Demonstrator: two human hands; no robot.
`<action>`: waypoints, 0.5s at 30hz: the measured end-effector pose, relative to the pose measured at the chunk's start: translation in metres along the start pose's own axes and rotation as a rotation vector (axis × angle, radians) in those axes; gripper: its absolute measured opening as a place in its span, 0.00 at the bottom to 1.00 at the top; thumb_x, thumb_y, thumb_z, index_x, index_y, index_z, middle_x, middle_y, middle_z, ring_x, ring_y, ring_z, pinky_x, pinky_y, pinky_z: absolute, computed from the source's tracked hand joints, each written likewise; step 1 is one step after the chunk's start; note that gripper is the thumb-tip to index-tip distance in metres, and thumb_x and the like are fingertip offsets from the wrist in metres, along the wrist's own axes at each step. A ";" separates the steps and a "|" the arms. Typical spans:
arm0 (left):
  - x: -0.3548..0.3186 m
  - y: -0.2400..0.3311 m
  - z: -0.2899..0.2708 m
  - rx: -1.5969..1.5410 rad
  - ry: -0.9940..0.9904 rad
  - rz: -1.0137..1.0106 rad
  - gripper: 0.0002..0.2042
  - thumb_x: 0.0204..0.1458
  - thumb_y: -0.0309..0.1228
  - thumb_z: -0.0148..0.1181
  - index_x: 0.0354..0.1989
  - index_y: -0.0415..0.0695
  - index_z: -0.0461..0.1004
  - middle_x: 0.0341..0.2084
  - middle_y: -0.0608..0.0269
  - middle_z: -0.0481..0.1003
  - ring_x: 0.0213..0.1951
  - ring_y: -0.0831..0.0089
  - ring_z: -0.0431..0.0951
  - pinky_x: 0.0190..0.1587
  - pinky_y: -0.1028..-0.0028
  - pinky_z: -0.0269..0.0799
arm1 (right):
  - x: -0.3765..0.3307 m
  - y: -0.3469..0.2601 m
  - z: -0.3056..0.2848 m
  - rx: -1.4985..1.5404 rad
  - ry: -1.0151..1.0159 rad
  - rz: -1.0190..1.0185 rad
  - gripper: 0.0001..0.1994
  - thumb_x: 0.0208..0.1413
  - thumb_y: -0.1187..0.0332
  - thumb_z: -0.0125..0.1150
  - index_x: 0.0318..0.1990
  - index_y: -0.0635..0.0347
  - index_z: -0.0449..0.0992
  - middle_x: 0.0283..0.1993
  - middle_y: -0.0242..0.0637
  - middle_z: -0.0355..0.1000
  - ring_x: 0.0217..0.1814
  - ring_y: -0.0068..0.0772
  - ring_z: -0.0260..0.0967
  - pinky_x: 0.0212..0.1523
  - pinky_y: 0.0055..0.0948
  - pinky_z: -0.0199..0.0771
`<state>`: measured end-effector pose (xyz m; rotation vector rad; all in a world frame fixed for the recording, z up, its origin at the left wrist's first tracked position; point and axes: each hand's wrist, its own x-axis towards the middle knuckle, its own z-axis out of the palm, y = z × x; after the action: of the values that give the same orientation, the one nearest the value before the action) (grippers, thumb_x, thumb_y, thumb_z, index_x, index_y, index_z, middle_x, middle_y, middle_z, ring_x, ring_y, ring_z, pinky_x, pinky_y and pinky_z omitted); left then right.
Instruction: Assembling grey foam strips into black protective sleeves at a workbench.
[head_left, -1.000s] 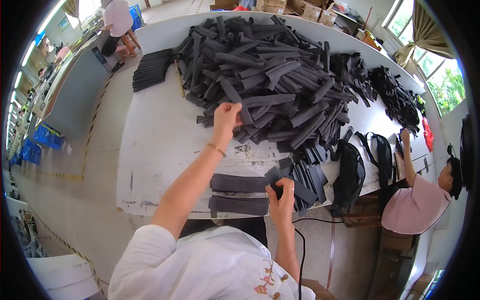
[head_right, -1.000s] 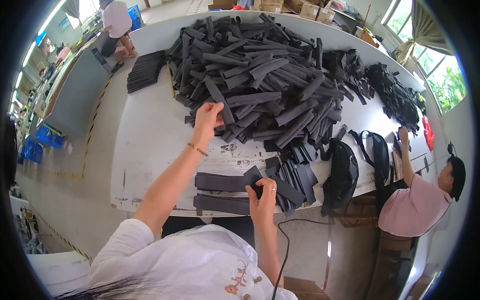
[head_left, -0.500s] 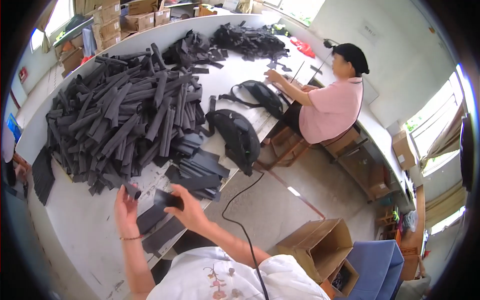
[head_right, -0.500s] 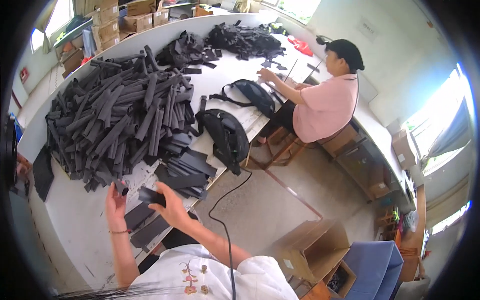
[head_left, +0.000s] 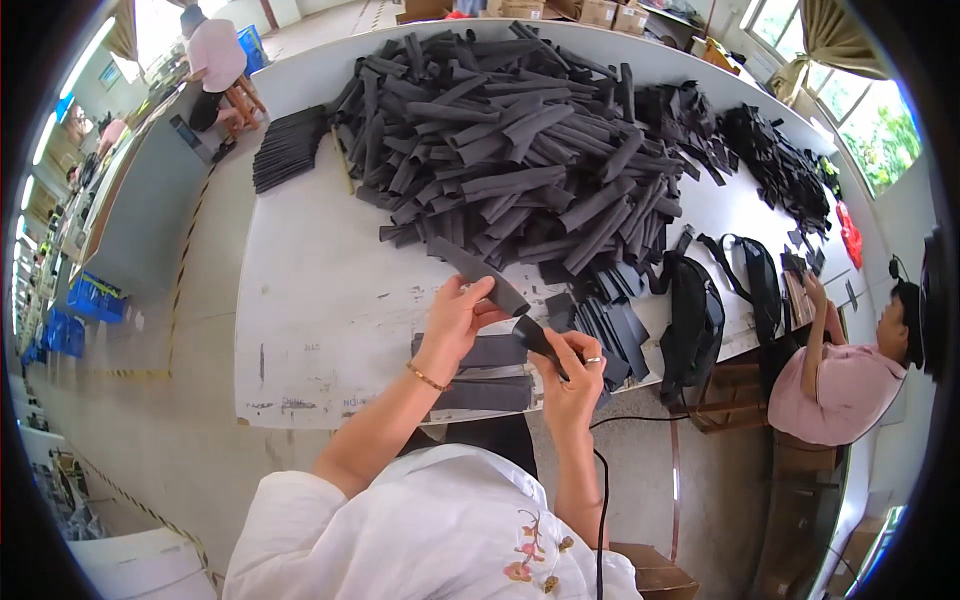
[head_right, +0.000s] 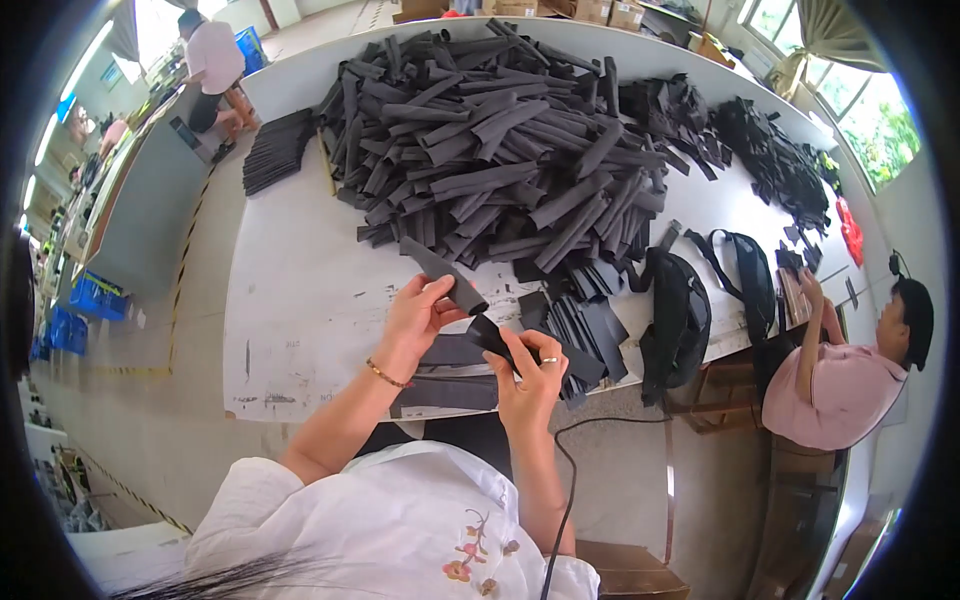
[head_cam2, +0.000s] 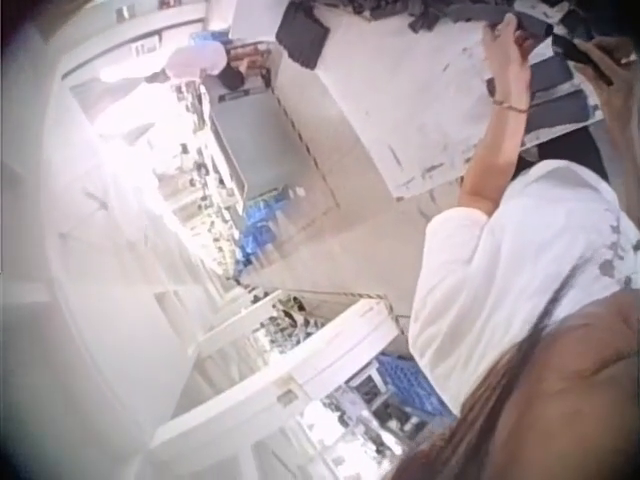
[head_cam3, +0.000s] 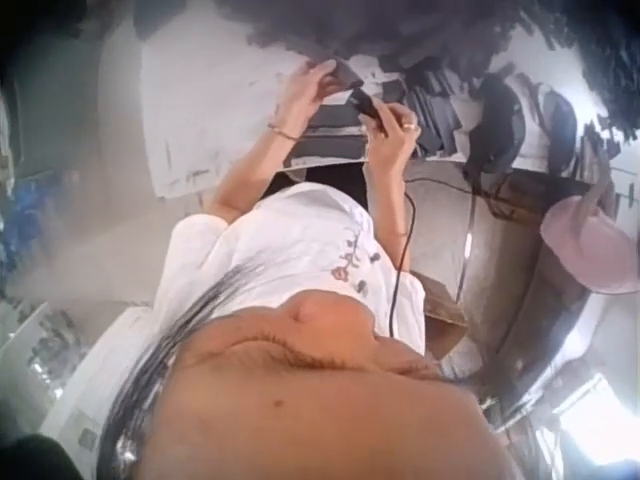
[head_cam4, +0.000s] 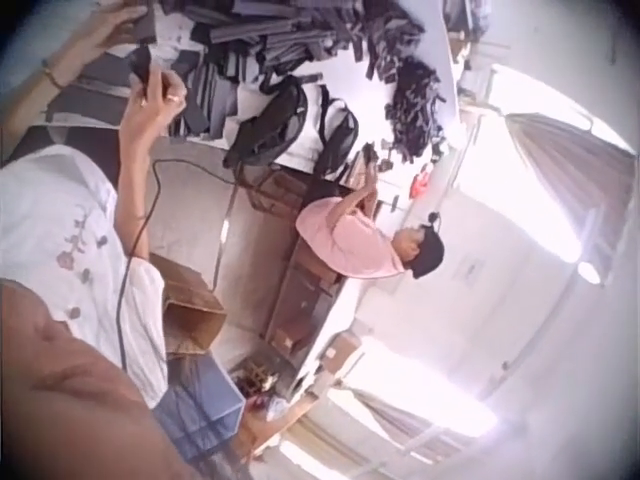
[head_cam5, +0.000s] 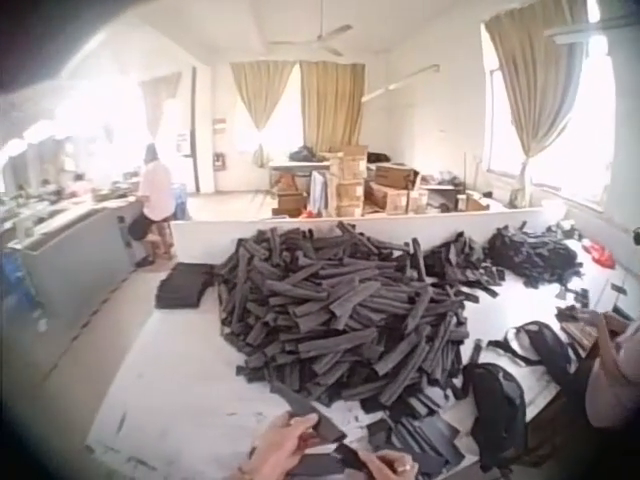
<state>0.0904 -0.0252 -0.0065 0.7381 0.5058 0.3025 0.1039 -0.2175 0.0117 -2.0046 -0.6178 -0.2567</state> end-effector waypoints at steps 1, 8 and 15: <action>-0.001 0.001 -0.001 0.005 -0.004 -0.007 0.13 0.59 0.26 0.56 0.48 0.34 0.62 0.39 0.46 0.78 0.37 0.60 0.82 0.42 0.64 0.82 | 0.003 -0.003 0.000 -0.066 0.005 -0.068 0.18 0.41 0.71 0.74 0.44 0.53 0.82 0.41 0.31 0.71 0.43 0.34 0.67 0.47 0.34 0.61; -0.006 0.002 -0.007 -0.031 -0.039 -0.044 0.12 0.59 0.25 0.54 0.49 0.36 0.62 0.42 0.44 0.76 0.38 0.58 0.82 0.42 0.62 0.82 | 0.015 -0.005 -0.003 -0.285 0.029 -0.287 0.14 0.43 0.71 0.72 0.41 0.53 0.82 0.38 0.29 0.70 0.42 0.34 0.67 0.46 0.37 0.61; -0.035 -0.002 0.011 0.005 -0.055 0.049 0.18 0.58 0.22 0.53 0.55 0.38 0.57 0.44 0.43 0.75 0.44 0.58 0.80 0.44 0.61 0.81 | 0.017 -0.001 0.003 -0.369 0.043 -0.413 0.18 0.44 0.70 0.72 0.45 0.54 0.80 0.42 0.30 0.69 0.42 0.37 0.66 0.48 0.38 0.60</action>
<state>0.0670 -0.0480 0.0108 0.7622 0.4376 0.3257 0.1173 -0.2090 0.0183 -2.1956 -1.0140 -0.7035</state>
